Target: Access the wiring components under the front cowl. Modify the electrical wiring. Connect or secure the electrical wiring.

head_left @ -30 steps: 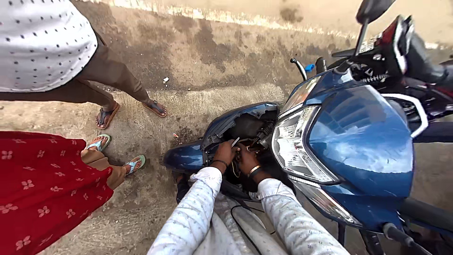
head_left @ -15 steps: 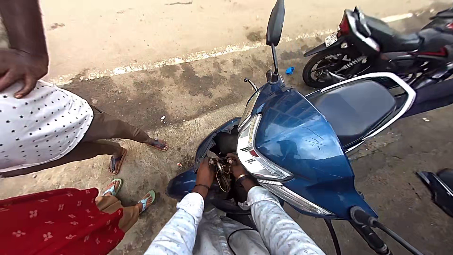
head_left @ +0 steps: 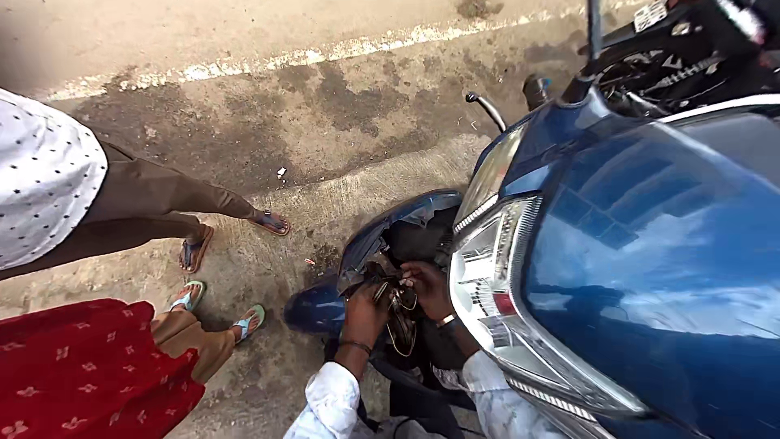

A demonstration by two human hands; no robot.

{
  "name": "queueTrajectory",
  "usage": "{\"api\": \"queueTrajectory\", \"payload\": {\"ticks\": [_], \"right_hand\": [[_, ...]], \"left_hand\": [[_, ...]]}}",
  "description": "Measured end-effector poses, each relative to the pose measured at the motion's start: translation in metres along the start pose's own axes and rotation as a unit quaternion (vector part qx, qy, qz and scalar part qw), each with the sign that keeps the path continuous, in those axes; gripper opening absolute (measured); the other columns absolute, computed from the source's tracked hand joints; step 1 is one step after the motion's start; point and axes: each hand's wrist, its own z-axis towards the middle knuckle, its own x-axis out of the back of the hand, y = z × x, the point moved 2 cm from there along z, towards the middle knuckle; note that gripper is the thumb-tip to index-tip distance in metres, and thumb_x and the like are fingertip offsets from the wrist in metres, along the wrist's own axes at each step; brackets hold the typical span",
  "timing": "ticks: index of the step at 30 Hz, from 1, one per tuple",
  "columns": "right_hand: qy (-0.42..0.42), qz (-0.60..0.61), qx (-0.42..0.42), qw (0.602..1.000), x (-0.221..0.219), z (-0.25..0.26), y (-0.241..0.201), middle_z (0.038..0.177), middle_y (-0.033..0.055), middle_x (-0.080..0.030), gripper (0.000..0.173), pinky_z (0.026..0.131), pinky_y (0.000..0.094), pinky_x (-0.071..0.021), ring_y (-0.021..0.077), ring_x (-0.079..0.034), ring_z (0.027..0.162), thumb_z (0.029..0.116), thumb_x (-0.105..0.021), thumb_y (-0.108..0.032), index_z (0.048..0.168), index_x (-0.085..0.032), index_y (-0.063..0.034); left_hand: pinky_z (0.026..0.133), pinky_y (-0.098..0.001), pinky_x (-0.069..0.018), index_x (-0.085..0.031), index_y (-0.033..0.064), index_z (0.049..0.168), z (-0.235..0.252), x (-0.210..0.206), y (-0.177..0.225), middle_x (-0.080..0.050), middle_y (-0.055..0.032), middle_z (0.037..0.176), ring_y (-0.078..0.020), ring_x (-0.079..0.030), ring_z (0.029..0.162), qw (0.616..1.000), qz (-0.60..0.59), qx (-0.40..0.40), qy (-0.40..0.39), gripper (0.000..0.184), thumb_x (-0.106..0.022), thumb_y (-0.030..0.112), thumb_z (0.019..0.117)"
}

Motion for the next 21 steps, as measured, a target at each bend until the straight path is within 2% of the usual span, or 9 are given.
{"api": "queueTrajectory", "payload": {"ticks": [3,5,8,10,11,12,14,17,21], "right_hand": [[0.053,0.027,-0.108,0.992,-0.003,0.001,-0.052,0.097,0.0119,-0.073,0.025,0.078,0.0286,-0.0603,0.0128,-0.071,0.081,0.0908,-0.063,0.014,0.115,-0.067,0.0078],[0.066,0.066,-0.147,0.985,-0.009,0.002,-0.049,0.092,0.0087,-0.075,0.028,0.072,0.0304,-0.0636,0.0145,-0.073,0.075,0.0876,-0.065,0.016,0.112,-0.068,0.0028],[0.055,0.170,-0.233,0.956,-0.015,-0.005,-0.032,0.087,0.0030,-0.074,0.028,0.070,0.0315,-0.0638,0.0139,-0.072,0.071,0.0910,-0.057,0.012,0.107,-0.064,-0.0094],[0.051,0.235,-0.265,0.934,-0.015,-0.007,-0.026,0.086,0.0015,-0.075,0.026,0.071,0.0294,-0.0636,0.0119,-0.072,0.071,0.0913,-0.059,0.008,0.099,-0.065,-0.0166],[0.053,0.265,-0.274,0.923,-0.015,-0.009,-0.025,0.086,0.0039,-0.074,0.024,0.071,0.0300,-0.0645,0.0129,-0.073,0.072,0.0905,-0.063,0.007,0.096,-0.066,-0.0156],[0.060,0.295,-0.271,0.914,-0.017,-0.009,-0.024,0.086,0.0081,-0.074,0.020,0.071,0.0314,-0.0652,0.0151,-0.074,0.072,0.0877,-0.069,0.007,0.094,-0.067,-0.0118],[0.069,0.277,-0.231,0.930,-0.019,-0.007,-0.021,0.084,0.0112,-0.073,0.018,0.070,0.0310,-0.0651,0.0162,-0.074,0.071,0.0844,-0.074,0.007,0.092,-0.067,-0.0079],[0.074,0.106,-0.128,0.983,-0.014,-0.003,-0.024,0.085,0.0051,-0.076,0.024,0.071,0.0305,-0.0647,0.0148,-0.075,0.074,0.0879,-0.066,0.010,0.092,-0.058,-0.0121],[0.075,-0.008,-0.038,0.996,-0.012,-0.004,-0.031,0.084,0.0032,-0.076,0.028,0.073,0.0306,-0.0658,0.0154,-0.076,0.077,0.0868,-0.069,0.011,0.091,-0.054,-0.0121]], "left_hand": [[0.089,-0.0401,-0.0583,-0.079,0.0151,0.109,-0.002,-0.012,-0.017,-0.074,-0.0035,0.105,-0.0161,-0.070,0.096,0.993,-0.105,-0.008,0.051,0.017,-0.070,0.023,0.0966],[0.083,-0.0328,-0.0604,-0.081,0.0175,0.105,-0.004,-0.022,-0.030,-0.073,-0.0004,0.106,-0.0101,-0.070,0.094,0.977,-0.175,-0.051,0.112,0.015,-0.073,0.022,0.0928],[0.070,-0.0202,-0.0586,-0.081,0.0169,0.107,-0.012,-0.024,-0.039,-0.070,0.0002,0.107,-0.0022,-0.066,0.084,0.945,-0.252,-0.098,0.184,0.017,-0.073,0.020,0.0924],[0.067,-0.0181,-0.0575,-0.081,0.0177,0.107,-0.011,-0.023,-0.041,-0.072,0.0025,0.103,0.0005,-0.066,0.080,0.937,-0.278,-0.099,0.184,0.017,-0.072,0.023,0.0932],[0.064,-0.0175,-0.0566,-0.081,0.0196,0.107,-0.012,-0.024,-0.041,-0.072,0.0049,0.102,0.0016,-0.065,0.078,0.939,-0.279,-0.095,0.176,0.017,-0.072,0.025,0.0933],[0.058,-0.0164,-0.0522,-0.081,0.0219,0.107,-0.009,-0.025,-0.040,-0.071,0.0071,0.101,0.0027,-0.061,0.073,0.941,-0.274,-0.094,0.173,0.017,-0.073,0.028,0.0936],[0.057,-0.0207,-0.0544,-0.081,0.0250,0.108,-0.004,-0.027,-0.039,-0.071,0.0074,0.103,0.0002,-0.063,0.073,0.954,-0.236,-0.085,0.166,0.019,-0.073,0.033,0.0926],[0.063,-0.0365,-0.0600,-0.080,0.0241,0.112,-0.002,-0.025,-0.039,-0.073,0.0009,0.108,-0.0121,-0.070,0.081,0.974,-0.188,-0.049,0.121,0.026,-0.076,0.039,0.0901],[0.065,-0.0384,-0.0603,-0.080,0.0263,0.113,-0.003,-0.027,-0.043,-0.075,0.0019,0.108,-0.0142,-0.072,0.086,0.974,-0.192,-0.035,0.113,0.026,-0.075,0.037,0.0901]]}}
